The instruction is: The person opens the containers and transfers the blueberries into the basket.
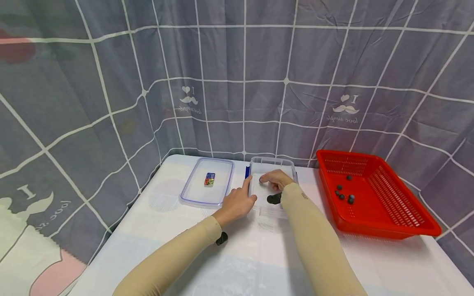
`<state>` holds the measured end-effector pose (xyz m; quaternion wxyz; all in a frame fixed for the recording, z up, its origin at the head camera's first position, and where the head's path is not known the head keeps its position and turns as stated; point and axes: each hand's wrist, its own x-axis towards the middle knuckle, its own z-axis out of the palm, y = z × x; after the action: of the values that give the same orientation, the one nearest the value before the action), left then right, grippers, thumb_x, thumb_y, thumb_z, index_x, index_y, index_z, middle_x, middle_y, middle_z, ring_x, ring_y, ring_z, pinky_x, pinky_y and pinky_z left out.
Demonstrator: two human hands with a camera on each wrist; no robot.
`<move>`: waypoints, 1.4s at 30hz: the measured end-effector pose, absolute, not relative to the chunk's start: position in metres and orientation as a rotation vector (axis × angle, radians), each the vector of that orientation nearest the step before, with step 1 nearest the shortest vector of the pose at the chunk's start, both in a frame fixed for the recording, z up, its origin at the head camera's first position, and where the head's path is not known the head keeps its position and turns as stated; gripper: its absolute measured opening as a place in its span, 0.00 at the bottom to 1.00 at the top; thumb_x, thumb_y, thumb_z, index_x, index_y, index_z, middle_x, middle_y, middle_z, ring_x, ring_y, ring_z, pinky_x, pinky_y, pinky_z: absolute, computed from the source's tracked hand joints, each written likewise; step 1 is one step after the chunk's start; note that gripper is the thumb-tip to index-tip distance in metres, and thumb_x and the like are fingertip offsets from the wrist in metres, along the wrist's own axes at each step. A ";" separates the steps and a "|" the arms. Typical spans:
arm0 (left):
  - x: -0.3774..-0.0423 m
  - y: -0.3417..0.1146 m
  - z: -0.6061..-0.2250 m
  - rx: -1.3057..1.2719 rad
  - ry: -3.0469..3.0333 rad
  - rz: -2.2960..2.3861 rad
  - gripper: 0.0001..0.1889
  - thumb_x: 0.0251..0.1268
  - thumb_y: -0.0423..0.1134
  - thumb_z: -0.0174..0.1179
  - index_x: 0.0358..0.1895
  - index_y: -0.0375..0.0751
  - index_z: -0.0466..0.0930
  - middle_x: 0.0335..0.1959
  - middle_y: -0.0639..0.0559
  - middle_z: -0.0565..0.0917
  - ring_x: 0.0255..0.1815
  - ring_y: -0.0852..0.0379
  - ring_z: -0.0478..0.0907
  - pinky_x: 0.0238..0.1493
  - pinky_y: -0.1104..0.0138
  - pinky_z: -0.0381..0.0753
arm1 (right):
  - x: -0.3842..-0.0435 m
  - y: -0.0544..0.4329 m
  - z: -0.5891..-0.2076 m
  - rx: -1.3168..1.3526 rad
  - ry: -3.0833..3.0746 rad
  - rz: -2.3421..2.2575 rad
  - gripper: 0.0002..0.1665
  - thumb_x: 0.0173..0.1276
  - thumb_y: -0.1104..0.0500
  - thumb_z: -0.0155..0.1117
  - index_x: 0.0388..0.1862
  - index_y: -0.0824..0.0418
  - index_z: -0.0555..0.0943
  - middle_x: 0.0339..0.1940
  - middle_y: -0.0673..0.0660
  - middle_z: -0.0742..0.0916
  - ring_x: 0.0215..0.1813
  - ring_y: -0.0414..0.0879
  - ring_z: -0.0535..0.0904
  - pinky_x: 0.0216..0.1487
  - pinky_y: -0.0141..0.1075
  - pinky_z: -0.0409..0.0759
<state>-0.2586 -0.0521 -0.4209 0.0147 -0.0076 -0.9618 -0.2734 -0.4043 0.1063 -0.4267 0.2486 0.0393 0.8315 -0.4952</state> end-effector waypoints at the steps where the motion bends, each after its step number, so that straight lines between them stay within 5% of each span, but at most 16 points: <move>1: -0.258 -0.052 -0.421 -0.023 -2.994 -0.858 0.39 0.68 0.53 0.50 0.82 0.58 0.48 0.46 0.39 0.85 0.36 0.49 0.77 0.32 0.56 0.73 | -0.405 0.106 -0.426 0.102 2.278 -1.341 0.22 0.66 0.59 0.70 0.58 0.61 0.84 0.10 0.45 0.63 0.17 0.39 0.59 0.23 0.31 0.59; 22: -0.260 -0.055 -0.425 0.024 -3.006 -0.879 0.39 0.69 0.53 0.51 0.82 0.59 0.48 0.51 0.39 0.84 0.45 0.46 0.80 0.37 0.51 0.76 | -0.416 0.106 -0.371 -0.220 2.277 -1.383 0.23 0.67 0.58 0.69 0.60 0.64 0.82 0.09 0.46 0.64 0.14 0.40 0.52 0.20 0.32 0.58; 42: -0.258 -0.053 -0.422 -0.019 -2.977 -0.884 0.39 0.69 0.53 0.50 0.82 0.59 0.49 0.52 0.39 0.85 0.49 0.43 0.81 0.39 0.50 0.77 | -0.400 0.166 -0.317 -0.335 2.377 -1.364 0.26 0.70 0.54 0.66 0.65 0.60 0.79 0.13 0.46 0.64 0.15 0.41 0.55 0.20 0.32 0.60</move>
<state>-0.2584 -0.0529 -0.4224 0.0179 -0.0060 -0.9585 -0.2846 -0.4000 0.1658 -0.3168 0.1892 -0.1193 0.8453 -0.4853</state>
